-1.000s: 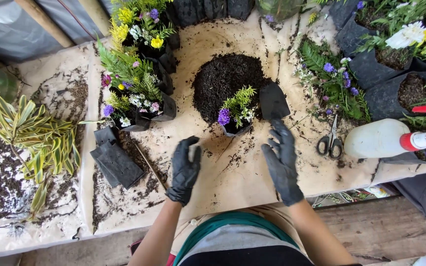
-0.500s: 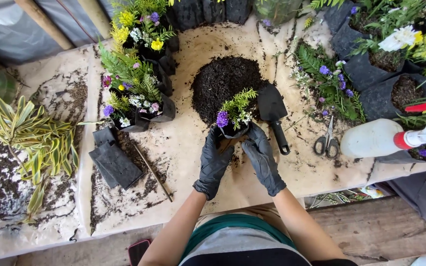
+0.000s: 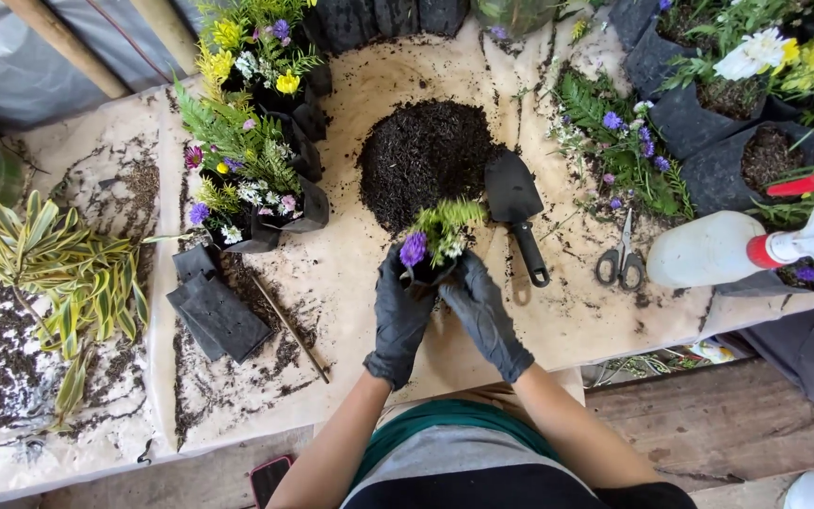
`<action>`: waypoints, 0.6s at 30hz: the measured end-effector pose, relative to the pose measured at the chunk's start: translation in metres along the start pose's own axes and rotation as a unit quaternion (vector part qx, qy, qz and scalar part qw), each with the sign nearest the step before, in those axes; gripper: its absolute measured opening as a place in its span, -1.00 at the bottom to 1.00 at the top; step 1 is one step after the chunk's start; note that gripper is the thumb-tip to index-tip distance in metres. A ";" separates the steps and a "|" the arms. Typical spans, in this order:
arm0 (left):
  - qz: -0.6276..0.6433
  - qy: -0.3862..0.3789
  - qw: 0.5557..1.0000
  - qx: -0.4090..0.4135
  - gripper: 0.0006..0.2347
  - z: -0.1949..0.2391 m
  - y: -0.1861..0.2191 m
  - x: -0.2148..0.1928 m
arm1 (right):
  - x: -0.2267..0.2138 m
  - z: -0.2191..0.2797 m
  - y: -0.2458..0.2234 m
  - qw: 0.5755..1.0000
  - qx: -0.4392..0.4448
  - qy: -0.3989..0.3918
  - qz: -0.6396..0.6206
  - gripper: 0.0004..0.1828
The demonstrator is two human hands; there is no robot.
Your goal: Potting flower seedlings into small plastic containers using soil and a hand trowel on a workbench.
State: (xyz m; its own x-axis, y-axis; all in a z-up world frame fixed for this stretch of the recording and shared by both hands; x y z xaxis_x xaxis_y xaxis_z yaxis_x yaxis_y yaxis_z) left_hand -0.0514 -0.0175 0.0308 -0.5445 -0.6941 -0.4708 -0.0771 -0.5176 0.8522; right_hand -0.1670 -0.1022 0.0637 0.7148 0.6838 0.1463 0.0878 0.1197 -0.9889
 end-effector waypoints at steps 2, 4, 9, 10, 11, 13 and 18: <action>0.053 0.016 0.998 -0.043 -0.25 0.001 -0.034 -0.021 | 0.023 0.017 0.024 0.955 0.163 0.042 -0.244 -0.39; 0.096 0.043 0.994 -0.018 -0.26 0.016 -0.022 -0.049 | 0.053 0.021 -0.001 0.966 0.169 0.004 -0.196 -0.32; 0.196 0.109 0.974 0.021 -0.31 0.009 -0.049 -0.110 | 0.123 0.025 -0.026 0.977 0.165 -0.137 0.006 0.05; 0.244 0.118 0.962 0.032 -0.35 0.007 -0.050 -0.123 | 0.133 0.021 -0.016 0.979 0.102 -0.173 0.033 -0.04; 0.290 0.126 0.948 0.045 -0.38 0.004 -0.052 -0.136 | 0.144 0.018 -0.007 0.976 0.038 -0.206 0.060 -0.09; 0.296 0.132 0.944 0.051 -0.39 0.000 -0.045 -0.150 | 0.159 0.009 0.001 0.973 0.027 -0.215 0.076 -0.10; 0.317 0.114 0.940 0.045 -0.38 -0.030 -0.076 -0.167 | 0.163 0.000 0.041 0.952 0.016 -0.235 0.197 -0.09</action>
State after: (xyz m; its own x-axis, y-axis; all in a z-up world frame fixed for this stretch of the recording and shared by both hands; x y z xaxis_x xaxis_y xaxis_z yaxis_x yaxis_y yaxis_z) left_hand 0.0703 0.1223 0.0381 -0.3117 -0.9438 0.1099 0.1267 0.0734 0.9892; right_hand -0.0475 0.0141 0.0468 0.2987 0.9253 -0.2338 -0.1489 -0.1968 -0.9691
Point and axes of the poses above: each hand's wrist, its own z-axis away from the middle knuckle, its own x-axis out of the palm, y = z × x, the point moved 10 cm from there along -z, towards the middle knuckle, and after that the axes turned 12 degrees about -x, right-handed, at the moved point
